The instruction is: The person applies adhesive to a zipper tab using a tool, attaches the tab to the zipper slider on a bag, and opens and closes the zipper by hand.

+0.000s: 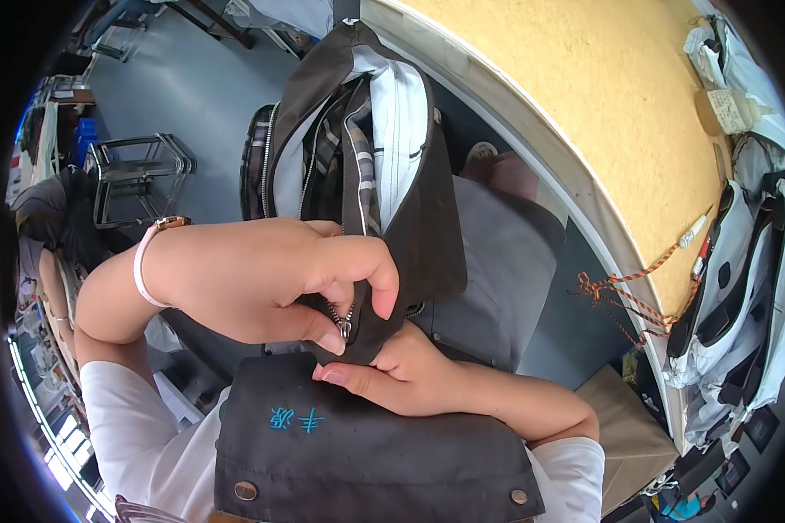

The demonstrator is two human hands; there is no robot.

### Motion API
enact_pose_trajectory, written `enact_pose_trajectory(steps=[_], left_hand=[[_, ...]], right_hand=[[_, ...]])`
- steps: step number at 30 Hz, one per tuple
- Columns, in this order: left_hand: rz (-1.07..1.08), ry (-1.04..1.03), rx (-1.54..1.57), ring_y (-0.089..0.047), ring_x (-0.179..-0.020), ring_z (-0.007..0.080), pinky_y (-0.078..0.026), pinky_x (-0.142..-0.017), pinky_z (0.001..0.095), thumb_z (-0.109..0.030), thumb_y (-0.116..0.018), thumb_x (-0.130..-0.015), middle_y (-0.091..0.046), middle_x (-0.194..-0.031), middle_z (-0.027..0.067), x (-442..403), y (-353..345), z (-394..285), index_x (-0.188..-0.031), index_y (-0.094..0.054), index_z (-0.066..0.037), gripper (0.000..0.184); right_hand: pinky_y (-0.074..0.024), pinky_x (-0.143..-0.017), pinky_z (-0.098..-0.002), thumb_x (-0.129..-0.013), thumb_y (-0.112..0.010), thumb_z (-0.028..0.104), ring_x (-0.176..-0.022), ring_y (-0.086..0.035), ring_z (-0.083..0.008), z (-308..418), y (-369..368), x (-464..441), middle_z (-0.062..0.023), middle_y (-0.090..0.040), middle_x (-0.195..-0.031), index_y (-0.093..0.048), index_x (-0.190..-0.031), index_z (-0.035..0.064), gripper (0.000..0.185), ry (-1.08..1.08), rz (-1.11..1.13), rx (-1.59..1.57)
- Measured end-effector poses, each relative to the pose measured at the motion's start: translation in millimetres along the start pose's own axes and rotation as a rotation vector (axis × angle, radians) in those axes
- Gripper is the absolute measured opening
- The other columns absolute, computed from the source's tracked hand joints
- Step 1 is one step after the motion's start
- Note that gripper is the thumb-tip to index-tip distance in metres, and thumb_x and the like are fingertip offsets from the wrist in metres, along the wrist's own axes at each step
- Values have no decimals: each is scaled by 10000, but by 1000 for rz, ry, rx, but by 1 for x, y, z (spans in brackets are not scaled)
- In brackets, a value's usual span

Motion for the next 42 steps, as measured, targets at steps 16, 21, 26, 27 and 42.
enact_pose_trajectory(steps=[16,21,26,27,42], left_hand=[[-186,-139,-210,-609,-657,241,-341,-1019,466,16,-623,-771,-609,-738,26,17,-3,-4,-1182,-455,-79,454],[-243,-175,-297,-617,-660,245,-362,-1003,435,9,-642,-760,-619,-747,32,20,4,-8,-1127,-473,-88,416],[-173,-203,-307,-620,-661,233,-343,-1007,444,-11,-647,-765,-622,-741,26,16,6,-10,-1118,-463,-91,406],[-152,-212,-306,-620,-659,230,-338,-1009,444,-15,-648,-766,-622,-733,21,13,6,-12,-1114,-461,-92,403],[6,-144,-451,-630,-669,308,-264,-1041,555,-25,-613,-789,-610,-642,48,0,-11,-27,-1011,-432,-63,289]], right_hand=[[-482,-744,-279,-953,-546,119,-829,-608,-144,6,3,-7,-59,-651,-963,-680,-956,5,177,-18,12,84],[-460,-628,-338,-894,-638,140,-693,-584,-236,30,8,-6,-82,-593,-762,-656,-914,36,107,-41,86,597],[-466,-646,-370,-734,-763,120,-708,-580,-277,94,27,9,-105,-583,-802,-638,-922,12,251,93,-227,937],[-470,-665,-370,-698,-785,123,-737,-584,-288,100,29,4,-118,-589,-857,-631,-935,3,307,191,-314,1042],[-405,-921,-453,-695,-778,119,-837,-542,-294,83,23,12,-83,-547,-822,-610,-881,45,262,113,-146,913]])
Point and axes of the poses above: each hand's wrist, its own x-axis away from the middle knuckle, its own y-axis out of the back of the hand, z = x × y, the point moved 4 cm from there along -x, towards the middle knuckle
